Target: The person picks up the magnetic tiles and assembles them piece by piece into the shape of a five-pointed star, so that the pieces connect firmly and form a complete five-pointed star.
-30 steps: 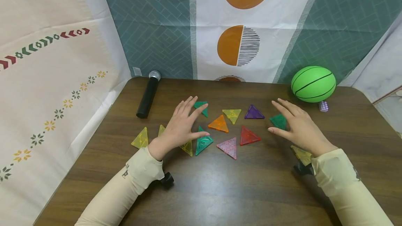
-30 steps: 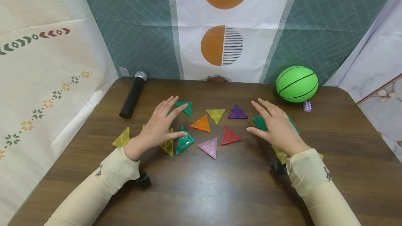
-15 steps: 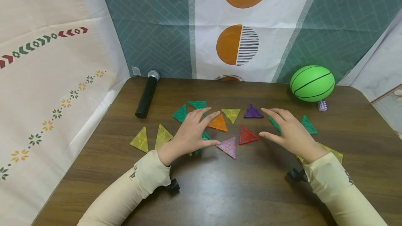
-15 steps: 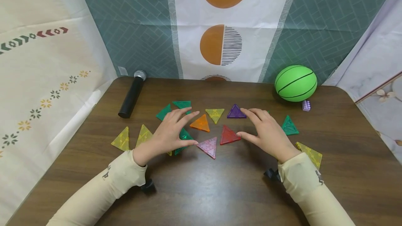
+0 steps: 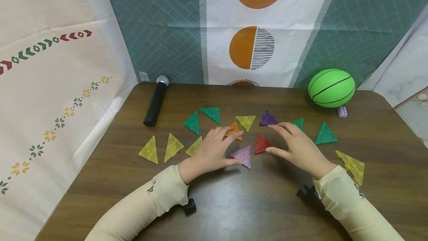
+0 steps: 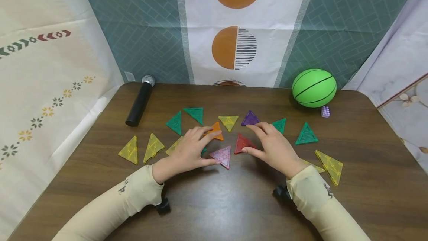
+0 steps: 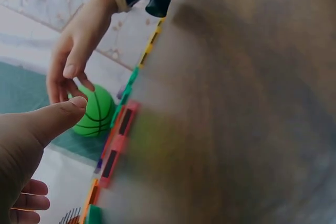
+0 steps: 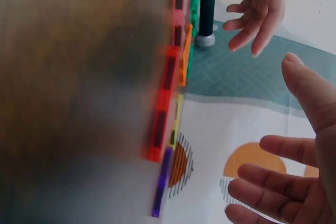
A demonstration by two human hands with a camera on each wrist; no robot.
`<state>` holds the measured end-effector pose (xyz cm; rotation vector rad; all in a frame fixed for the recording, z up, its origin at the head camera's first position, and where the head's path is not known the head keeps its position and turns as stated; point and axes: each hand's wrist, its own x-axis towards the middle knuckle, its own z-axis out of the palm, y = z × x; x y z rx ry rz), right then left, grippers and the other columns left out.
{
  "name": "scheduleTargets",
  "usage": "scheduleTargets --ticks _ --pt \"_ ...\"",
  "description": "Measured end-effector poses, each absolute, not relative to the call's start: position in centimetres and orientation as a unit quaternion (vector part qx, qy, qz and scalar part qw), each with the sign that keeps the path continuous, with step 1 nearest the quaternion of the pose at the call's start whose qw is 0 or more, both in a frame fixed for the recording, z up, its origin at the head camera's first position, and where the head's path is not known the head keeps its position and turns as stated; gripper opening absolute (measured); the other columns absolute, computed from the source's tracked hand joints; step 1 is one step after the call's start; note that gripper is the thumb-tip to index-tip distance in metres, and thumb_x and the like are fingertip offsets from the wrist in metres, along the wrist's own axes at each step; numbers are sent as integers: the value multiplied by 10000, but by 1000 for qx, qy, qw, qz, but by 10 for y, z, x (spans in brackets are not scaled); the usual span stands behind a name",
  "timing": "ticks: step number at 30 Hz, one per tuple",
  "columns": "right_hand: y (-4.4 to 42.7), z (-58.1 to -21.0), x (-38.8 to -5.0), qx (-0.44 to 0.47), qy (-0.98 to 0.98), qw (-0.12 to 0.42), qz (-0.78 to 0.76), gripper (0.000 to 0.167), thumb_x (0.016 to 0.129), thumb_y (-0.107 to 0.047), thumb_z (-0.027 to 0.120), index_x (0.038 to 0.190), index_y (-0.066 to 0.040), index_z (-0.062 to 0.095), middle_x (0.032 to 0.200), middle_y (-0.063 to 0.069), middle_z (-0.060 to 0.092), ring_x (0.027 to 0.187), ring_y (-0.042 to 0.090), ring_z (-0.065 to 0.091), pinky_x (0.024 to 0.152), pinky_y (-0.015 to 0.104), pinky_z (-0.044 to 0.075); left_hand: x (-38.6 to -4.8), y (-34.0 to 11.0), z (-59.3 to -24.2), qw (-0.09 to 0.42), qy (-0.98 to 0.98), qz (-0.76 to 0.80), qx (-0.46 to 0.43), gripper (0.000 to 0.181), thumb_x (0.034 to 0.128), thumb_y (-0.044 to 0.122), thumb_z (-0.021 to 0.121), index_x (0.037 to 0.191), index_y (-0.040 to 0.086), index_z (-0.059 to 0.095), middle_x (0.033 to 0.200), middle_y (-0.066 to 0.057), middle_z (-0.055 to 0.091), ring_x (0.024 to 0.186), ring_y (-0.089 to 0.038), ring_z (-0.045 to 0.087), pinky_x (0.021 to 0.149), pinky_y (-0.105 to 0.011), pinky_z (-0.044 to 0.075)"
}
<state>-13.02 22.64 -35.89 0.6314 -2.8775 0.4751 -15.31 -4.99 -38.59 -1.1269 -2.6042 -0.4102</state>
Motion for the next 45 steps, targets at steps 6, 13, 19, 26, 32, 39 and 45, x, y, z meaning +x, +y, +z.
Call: scheduleTargets --ticks 6,13,19,26,32,39,45 --pt "222 -365 -130 209 -961 79 162 675 831 -497 696 1339 -81 538 1271 139 541 1174 346 540 938 534 487 -151 -42 -391 143 -891 -133 -410 829 722 590 754 1389 176 485 1277 -85 555 1146 -237 532 986 -404 444" --pt "215 -372 -136 219 -959 64 171 557 849 -438 701 1230 -46 597 1250 145 570 1181 350 541 963 526 475 -149 -34 -395 137 -894 -127 -407 803 717 622 738 1359 189 527 1218 -36 576 1124 -204 544 992 -374 443" --pt "211 -381 -144 231 -957 58 169 570 846 -410 712 1279 -63 581 1290 153 562 1216 350 524 993 520 459 -145 -28 -400 113 -900 -131 -401 753 746 616 717 1345 192 547 1200 -9 589 1096 -180 543 969 -350 444" --pt "212 -392 -147 241 -956 48 163 573 848 -380 716 1317 -80 580 1296 146 582 1193 334 536 979 509 471 -142 -23 -408 101 -903 -129 -398 673 766 611 702 1277 187 594 1143 11 602 1097 -168 533 958 -338 437" --pt "212 -396 -146 266 -952 52 145 462 846 -328 726 1231 -81 661 1251 132 628 1146 307 558 968 487 483 -142 -20 -412 113 -901 -130 -398 593 775 589 707 1210 195 622 1102 17 603 1057 -160 536 934 -327 439" --pt "213 -396 -144 285 -945 88 135 367 818 -268 757 1132 -83 722 1175 115 673 1055 282 593 899 457 514 -142 -19 -413 124 -898 -132 -401 574 777 576 713 1185 180 632 1101 11 609 1059 -158 545 951 -327 436" --pt "213 -395 -142 297 -941 90 134 325 819 -252 756 1098 -86 737 1152 105 685 1029 267 608 868 431 530 -141 -20 -414 122 -901 -129 -396 582 776 572 716 1195 178 627 1109 10 607 1047 -153 548 946 -323 437"
